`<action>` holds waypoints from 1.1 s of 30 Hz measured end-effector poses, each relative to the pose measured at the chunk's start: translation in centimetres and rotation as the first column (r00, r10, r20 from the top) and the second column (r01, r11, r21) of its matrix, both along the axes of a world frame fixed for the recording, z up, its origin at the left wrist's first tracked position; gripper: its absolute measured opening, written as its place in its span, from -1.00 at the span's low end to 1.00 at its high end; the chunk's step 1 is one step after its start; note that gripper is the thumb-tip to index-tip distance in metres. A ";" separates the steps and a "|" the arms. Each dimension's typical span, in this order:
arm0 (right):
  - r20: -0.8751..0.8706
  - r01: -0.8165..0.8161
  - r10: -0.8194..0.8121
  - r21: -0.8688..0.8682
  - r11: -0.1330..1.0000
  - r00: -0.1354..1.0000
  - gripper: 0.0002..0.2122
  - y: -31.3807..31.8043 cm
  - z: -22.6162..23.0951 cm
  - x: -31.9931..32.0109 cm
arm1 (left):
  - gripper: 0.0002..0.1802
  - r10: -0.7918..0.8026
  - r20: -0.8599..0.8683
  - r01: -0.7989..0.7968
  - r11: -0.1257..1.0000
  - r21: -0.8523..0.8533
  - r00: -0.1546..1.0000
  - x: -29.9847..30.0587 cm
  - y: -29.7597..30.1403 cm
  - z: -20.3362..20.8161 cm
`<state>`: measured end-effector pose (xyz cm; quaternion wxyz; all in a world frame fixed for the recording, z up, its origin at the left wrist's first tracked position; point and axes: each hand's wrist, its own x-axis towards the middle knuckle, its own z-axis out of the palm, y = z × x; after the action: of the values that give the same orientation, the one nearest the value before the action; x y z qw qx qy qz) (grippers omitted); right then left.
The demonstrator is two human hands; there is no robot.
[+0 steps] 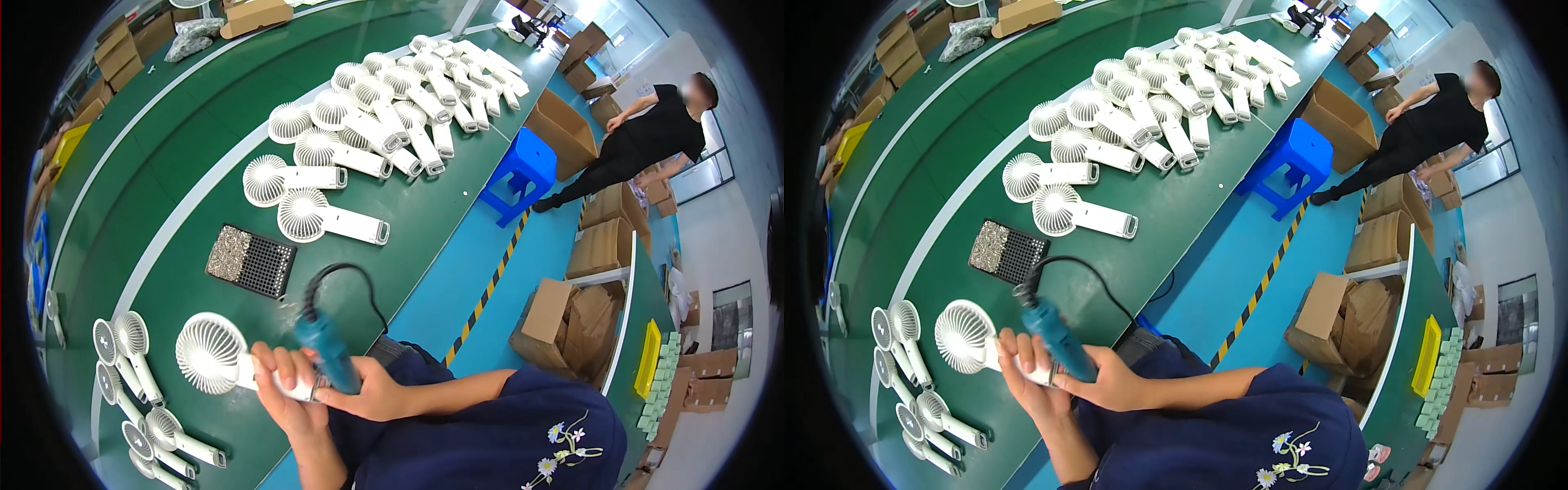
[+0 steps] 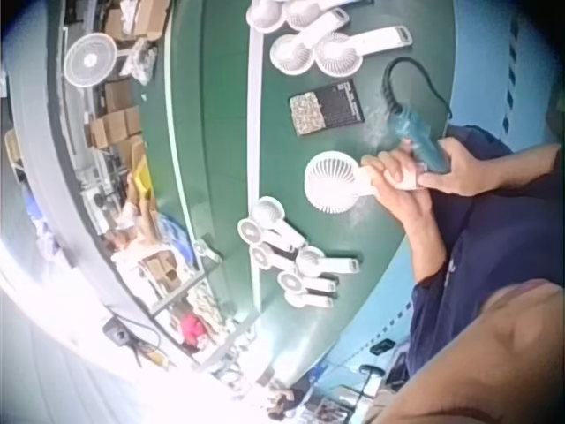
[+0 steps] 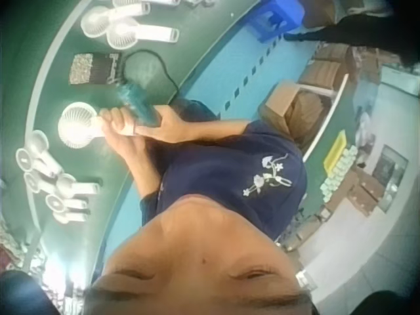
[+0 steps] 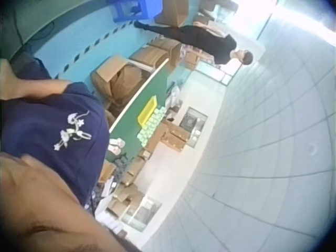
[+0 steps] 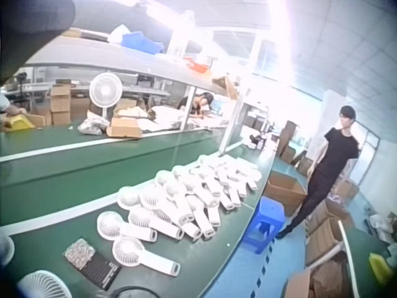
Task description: Assemble small handheld electric fans on a production line using an electric screwdriver.
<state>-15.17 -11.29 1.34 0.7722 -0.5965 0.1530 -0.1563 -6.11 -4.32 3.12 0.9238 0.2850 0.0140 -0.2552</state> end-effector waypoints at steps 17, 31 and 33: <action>-0.086 0.917 -0.936 0.248 0.312 0.342 -0.77 -25.9 -2.8 -2.5 | -0.66 -0.449 0.080 0.406 0.859 0.311 0.890 0.7 0.5 -3.7; -0.319 0.767 -0.739 -0.053 0.639 0.593 -0.76 -28.3 -3.1 -1.3 | -0.77 -0.296 0.028 0.277 0.920 0.276 0.955 0.6 1.4 -4.7; -0.323 0.746 -0.729 -0.094 0.659 0.604 -0.77 -28.4 -2.9 -1.6 | -0.77 -0.304 0.015 0.291 0.924 0.249 0.952 0.7 1.2 -4.7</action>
<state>-16.76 -39.66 -1.57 0.6159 -0.4780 0.5171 -0.3533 -5.45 -3.09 -1.57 0.8323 0.4018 -0.0229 -0.3811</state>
